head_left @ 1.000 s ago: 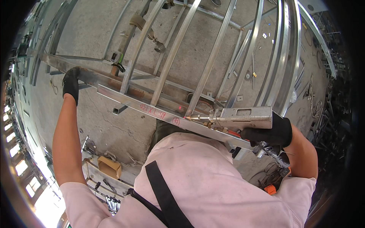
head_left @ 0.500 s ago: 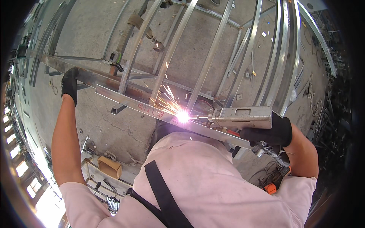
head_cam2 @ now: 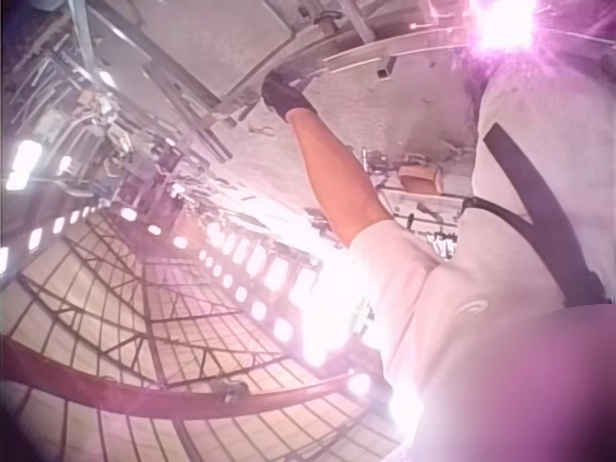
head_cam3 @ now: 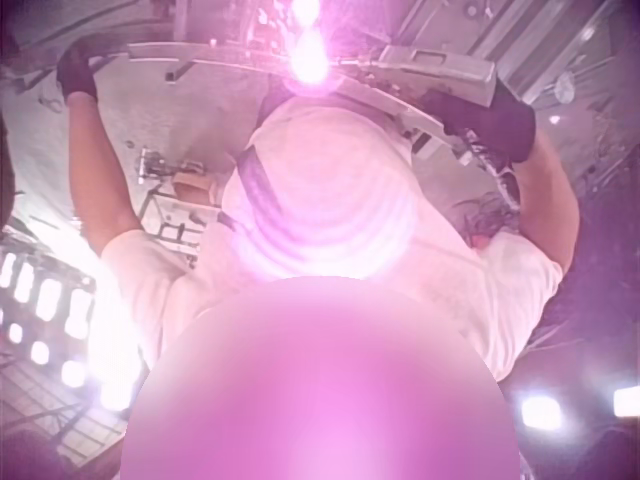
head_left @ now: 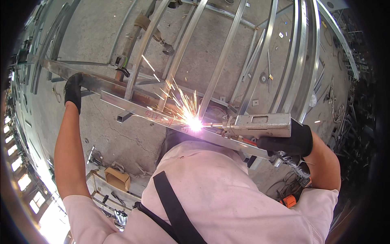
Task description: The person welds a metal frame using a handheld welding torch, creating bright sparks at the joints. They repeatedly position and tack weld metal bars to assemble the structure.
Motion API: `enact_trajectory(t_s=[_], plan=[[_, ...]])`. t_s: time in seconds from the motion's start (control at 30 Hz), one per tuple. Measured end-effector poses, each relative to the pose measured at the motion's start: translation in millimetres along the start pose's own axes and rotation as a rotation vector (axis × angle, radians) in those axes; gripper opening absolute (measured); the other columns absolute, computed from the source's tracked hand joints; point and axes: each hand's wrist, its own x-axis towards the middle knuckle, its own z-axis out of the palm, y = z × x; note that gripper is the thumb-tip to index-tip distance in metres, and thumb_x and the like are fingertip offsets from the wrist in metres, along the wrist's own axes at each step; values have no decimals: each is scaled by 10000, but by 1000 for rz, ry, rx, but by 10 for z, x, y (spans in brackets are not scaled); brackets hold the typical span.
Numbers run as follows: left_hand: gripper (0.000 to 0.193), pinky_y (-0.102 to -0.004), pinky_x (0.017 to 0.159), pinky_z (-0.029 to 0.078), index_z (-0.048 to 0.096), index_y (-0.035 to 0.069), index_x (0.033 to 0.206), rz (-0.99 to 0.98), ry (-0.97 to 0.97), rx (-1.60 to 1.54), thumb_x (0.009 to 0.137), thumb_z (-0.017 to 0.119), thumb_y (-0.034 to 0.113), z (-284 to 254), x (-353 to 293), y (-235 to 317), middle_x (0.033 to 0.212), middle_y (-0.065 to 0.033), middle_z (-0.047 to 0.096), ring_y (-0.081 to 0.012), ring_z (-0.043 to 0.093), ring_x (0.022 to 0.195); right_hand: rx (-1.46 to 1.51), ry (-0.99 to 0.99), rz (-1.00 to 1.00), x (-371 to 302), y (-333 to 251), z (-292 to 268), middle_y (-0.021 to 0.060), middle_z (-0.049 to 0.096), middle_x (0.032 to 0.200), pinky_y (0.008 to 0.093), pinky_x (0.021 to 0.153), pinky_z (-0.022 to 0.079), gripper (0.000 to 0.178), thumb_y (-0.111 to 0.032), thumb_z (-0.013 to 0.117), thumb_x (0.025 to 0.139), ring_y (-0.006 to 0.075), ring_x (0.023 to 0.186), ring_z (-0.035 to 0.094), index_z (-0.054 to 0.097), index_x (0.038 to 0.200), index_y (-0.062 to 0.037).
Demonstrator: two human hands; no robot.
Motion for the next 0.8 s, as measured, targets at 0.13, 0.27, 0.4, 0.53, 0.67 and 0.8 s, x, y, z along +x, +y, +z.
enact_trajectory(t_s=[0.13,0.27,0.4,0.53,0.67,0.8], plan=[[380,-388,1108,433,709,114,1313,9,-29,-11,1057,592,368,-25,13,-20,1286,-34,708,-184,612,1238,-8,4,11,-20,16,-4,64,740,1073,263,692,551,540,-256,725,1027,97,812,637,592,1491,-14],[378,-402,1117,420,709,148,1317,-45,-29,-43,1055,601,399,-39,31,-28,1294,-20,704,-183,603,1256,14,12,15,-40,25,-10,62,742,1064,263,691,552,533,-249,728,1025,96,809,637,598,1486,-14],[393,-365,1070,466,707,51,1318,9,-5,22,1059,574,315,-21,6,-6,1272,-61,722,-193,636,1196,22,23,38,-48,17,-9,56,744,1047,267,690,548,534,-251,735,1020,96,803,637,603,1483,-20],[394,-363,1057,472,708,56,1315,18,-12,51,1066,561,324,-21,-10,18,1271,-59,722,-193,638,1192,15,41,24,-68,0,2,47,742,1035,264,677,537,538,-261,741,1013,94,789,629,610,1481,-31],[388,-400,1096,437,710,145,1323,-40,-24,-21,1049,603,397,-46,12,-1,1309,-22,703,-195,613,1238,22,50,26,-103,6,-5,24,726,976,253,630,518,541,-271,745,1007,85,738,606,615,1475,-33],[386,-388,1074,447,713,141,1320,4,-35,64,1050,596,391,-63,30,-29,1306,-15,707,-184,616,1234,-12,60,46,-103,76,-16,15,706,910,254,576,502,556,-285,756,998,84,683,583,615,1471,-28]])
